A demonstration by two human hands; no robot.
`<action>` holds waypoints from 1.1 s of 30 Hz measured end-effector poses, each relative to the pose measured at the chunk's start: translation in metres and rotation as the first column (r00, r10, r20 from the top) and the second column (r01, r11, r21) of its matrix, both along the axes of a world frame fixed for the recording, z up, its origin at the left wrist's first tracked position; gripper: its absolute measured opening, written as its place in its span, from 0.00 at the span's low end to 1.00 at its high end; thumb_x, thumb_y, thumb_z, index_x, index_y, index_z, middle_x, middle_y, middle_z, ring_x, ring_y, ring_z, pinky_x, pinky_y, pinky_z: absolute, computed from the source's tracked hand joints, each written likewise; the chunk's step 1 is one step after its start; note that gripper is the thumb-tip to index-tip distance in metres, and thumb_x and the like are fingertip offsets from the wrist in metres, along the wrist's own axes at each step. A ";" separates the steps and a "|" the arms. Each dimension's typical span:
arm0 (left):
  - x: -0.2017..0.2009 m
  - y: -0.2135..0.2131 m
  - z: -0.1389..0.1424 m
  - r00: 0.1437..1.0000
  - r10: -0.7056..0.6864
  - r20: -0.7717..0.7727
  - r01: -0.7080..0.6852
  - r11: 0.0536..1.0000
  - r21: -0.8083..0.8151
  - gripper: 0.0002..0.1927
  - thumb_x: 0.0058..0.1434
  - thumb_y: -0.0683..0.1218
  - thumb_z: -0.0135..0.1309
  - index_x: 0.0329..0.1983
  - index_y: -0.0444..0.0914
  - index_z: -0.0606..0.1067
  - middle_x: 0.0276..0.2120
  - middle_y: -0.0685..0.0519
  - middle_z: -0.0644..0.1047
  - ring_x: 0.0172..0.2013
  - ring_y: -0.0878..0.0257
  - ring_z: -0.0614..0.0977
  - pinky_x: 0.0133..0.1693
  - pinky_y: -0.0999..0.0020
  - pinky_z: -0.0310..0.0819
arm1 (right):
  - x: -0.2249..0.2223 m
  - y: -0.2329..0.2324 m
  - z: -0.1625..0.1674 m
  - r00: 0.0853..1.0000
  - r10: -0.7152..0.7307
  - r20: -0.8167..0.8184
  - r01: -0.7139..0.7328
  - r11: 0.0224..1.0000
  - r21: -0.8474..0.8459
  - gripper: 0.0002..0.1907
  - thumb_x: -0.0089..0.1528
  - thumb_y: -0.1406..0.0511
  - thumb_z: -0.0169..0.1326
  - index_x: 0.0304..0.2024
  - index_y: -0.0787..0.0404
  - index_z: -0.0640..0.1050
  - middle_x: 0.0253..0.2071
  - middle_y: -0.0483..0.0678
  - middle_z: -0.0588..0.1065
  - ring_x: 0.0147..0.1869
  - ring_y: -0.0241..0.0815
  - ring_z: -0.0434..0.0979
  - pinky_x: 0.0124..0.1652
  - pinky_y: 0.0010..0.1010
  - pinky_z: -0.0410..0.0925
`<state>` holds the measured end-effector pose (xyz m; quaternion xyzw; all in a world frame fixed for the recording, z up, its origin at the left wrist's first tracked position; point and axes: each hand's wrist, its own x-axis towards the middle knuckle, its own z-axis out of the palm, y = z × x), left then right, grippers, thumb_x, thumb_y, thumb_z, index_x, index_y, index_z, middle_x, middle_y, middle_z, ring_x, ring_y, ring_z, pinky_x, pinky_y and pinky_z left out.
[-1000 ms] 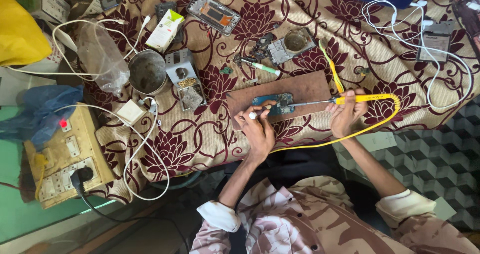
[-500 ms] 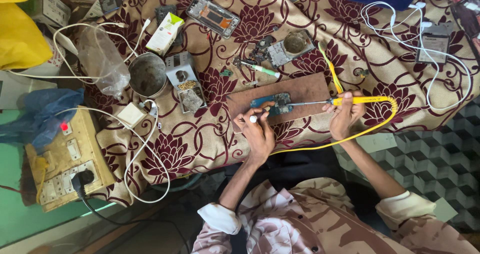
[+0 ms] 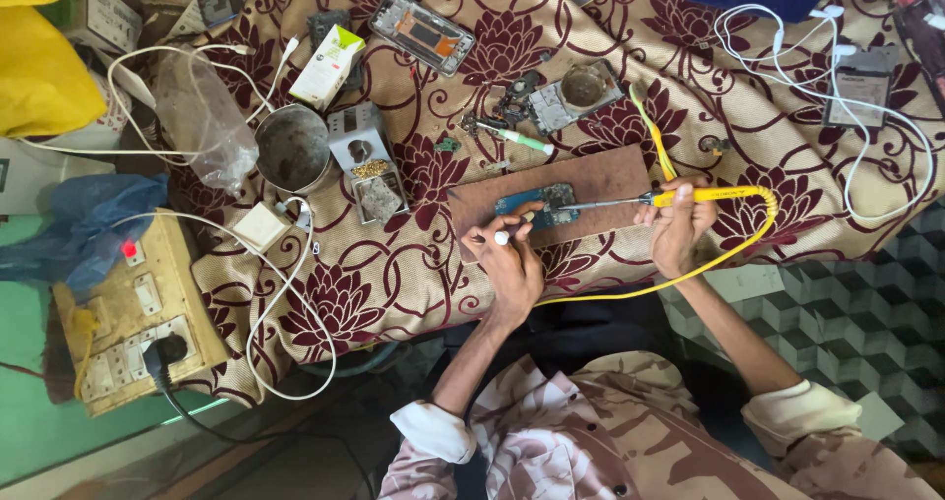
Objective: The person uses a soldering iron to apply heat to a small blue circuit board while feeding solder with the other hand. The work is performed on a wooden board placed on a patterned tablecloth, with various tools and electronic parts nearby.
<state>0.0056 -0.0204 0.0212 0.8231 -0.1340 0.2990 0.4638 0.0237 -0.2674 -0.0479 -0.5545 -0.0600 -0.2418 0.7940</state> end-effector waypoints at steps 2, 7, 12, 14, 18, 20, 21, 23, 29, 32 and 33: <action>0.001 0.001 -0.001 1.000 0.007 -0.013 -0.007 1.000 0.003 0.13 0.63 0.31 0.47 0.45 0.37 0.61 0.48 0.56 0.83 0.36 0.60 0.66 0.51 0.56 0.49 | 0.001 0.000 0.001 1.000 0.017 0.006 -0.017 1.000 -0.011 0.15 0.78 0.58 0.40 0.45 0.64 0.67 0.23 0.49 0.66 0.24 0.38 0.67 0.29 0.32 0.69; 0.001 0.001 -0.003 1.000 0.001 -0.016 -0.001 1.000 0.009 0.14 0.61 0.30 0.47 0.44 0.37 0.62 0.48 0.57 0.83 0.36 0.60 0.67 0.50 0.57 0.49 | 0.000 0.001 0.003 1.000 0.001 0.012 -0.001 1.000 -0.026 0.13 0.78 0.60 0.40 0.44 0.63 0.66 0.23 0.47 0.64 0.25 0.37 0.66 0.29 0.31 0.68; 0.000 0.002 0.000 0.999 -0.006 -0.052 0.007 1.000 0.016 0.13 0.62 0.31 0.48 0.44 0.38 0.62 0.48 0.57 0.83 0.35 0.60 0.68 0.50 0.58 0.49 | 0.000 0.003 0.000 1.000 0.010 0.009 -0.010 0.999 0.035 0.12 0.78 0.61 0.41 0.44 0.63 0.66 0.26 0.46 0.63 0.27 0.36 0.65 0.31 0.30 0.66; 0.000 0.003 0.002 0.999 -0.008 -0.041 0.009 1.000 0.006 0.13 0.62 0.31 0.48 0.44 0.37 0.62 0.48 0.57 0.83 0.35 0.60 0.68 0.50 0.57 0.49 | 0.001 0.002 -0.001 1.000 -0.002 -0.011 0.003 0.999 0.051 0.12 0.78 0.62 0.43 0.43 0.63 0.66 0.25 0.45 0.63 0.26 0.35 0.64 0.29 0.29 0.64; 0.000 0.001 0.002 0.999 -0.020 -0.040 0.020 1.000 -0.016 0.13 0.63 0.31 0.47 0.46 0.37 0.62 0.49 0.56 0.82 0.36 0.61 0.70 0.51 0.57 0.49 | 0.002 0.000 -0.005 0.999 -0.025 -0.037 0.028 0.996 0.079 0.12 0.77 0.63 0.45 0.41 0.63 0.67 0.27 0.44 0.62 0.27 0.33 0.61 0.29 0.26 0.62; 0.002 0.000 0.002 1.000 0.011 -0.024 -0.011 1.000 0.000 0.12 0.64 0.31 0.48 0.45 0.37 0.62 0.48 0.56 0.83 0.36 0.60 0.70 0.51 0.57 0.49 | 0.001 -0.001 -0.005 0.999 -0.026 -0.041 0.027 0.999 0.037 0.12 0.77 0.63 0.46 0.41 0.63 0.67 0.26 0.43 0.62 0.26 0.32 0.61 0.29 0.26 0.61; 0.001 0.000 0.002 1.000 0.025 -0.020 -0.024 1.000 0.009 0.12 0.65 0.31 0.49 0.45 0.37 0.63 0.48 0.57 0.83 0.36 0.60 0.69 0.51 0.57 0.49 | 0.000 -0.001 -0.006 0.999 -0.027 -0.047 0.028 0.999 0.017 0.12 0.77 0.63 0.46 0.41 0.63 0.67 0.26 0.43 0.62 0.26 0.32 0.60 0.29 0.26 0.61; 0.001 0.000 0.001 0.999 0.014 -0.029 -0.014 1.000 -0.004 0.12 0.65 0.32 0.49 0.45 0.37 0.62 0.48 0.57 0.83 0.35 0.61 0.70 0.50 0.58 0.49 | 0.000 0.000 -0.005 0.998 -0.036 -0.053 0.039 0.998 0.047 0.11 0.77 0.63 0.46 0.41 0.62 0.66 0.28 0.44 0.62 0.27 0.32 0.61 0.30 0.27 0.62; 0.000 0.002 0.000 1.000 -0.005 -0.029 0.005 1.000 -0.003 0.11 0.65 0.33 0.47 0.45 0.37 0.62 0.48 0.56 0.83 0.35 0.61 0.70 0.51 0.58 0.49 | 0.002 0.001 -0.006 0.997 -0.083 0.003 0.081 0.979 0.187 0.12 0.76 0.59 0.45 0.42 0.61 0.67 0.25 0.45 0.64 0.24 0.35 0.64 0.28 0.29 0.66; 0.002 0.000 -0.002 1.000 0.004 -0.019 -0.005 1.000 -0.007 0.11 0.66 0.32 0.48 0.44 0.38 0.62 0.47 0.57 0.83 0.34 0.63 0.69 0.50 0.57 0.49 | 0.006 -0.003 -0.010 0.994 -0.103 0.030 0.097 0.983 0.157 0.13 0.76 0.59 0.46 0.42 0.61 0.67 0.23 0.45 0.64 0.23 0.36 0.65 0.25 0.31 0.66; 0.002 0.000 -0.003 1.000 0.005 -0.018 -0.005 1.000 -0.009 0.11 0.66 0.32 0.48 0.44 0.38 0.62 0.47 0.58 0.84 0.33 0.63 0.69 0.50 0.57 0.49 | 0.006 -0.004 -0.012 0.994 -0.102 0.044 0.096 0.987 0.128 0.13 0.76 0.59 0.46 0.41 0.61 0.68 0.23 0.45 0.64 0.22 0.37 0.65 0.24 0.32 0.66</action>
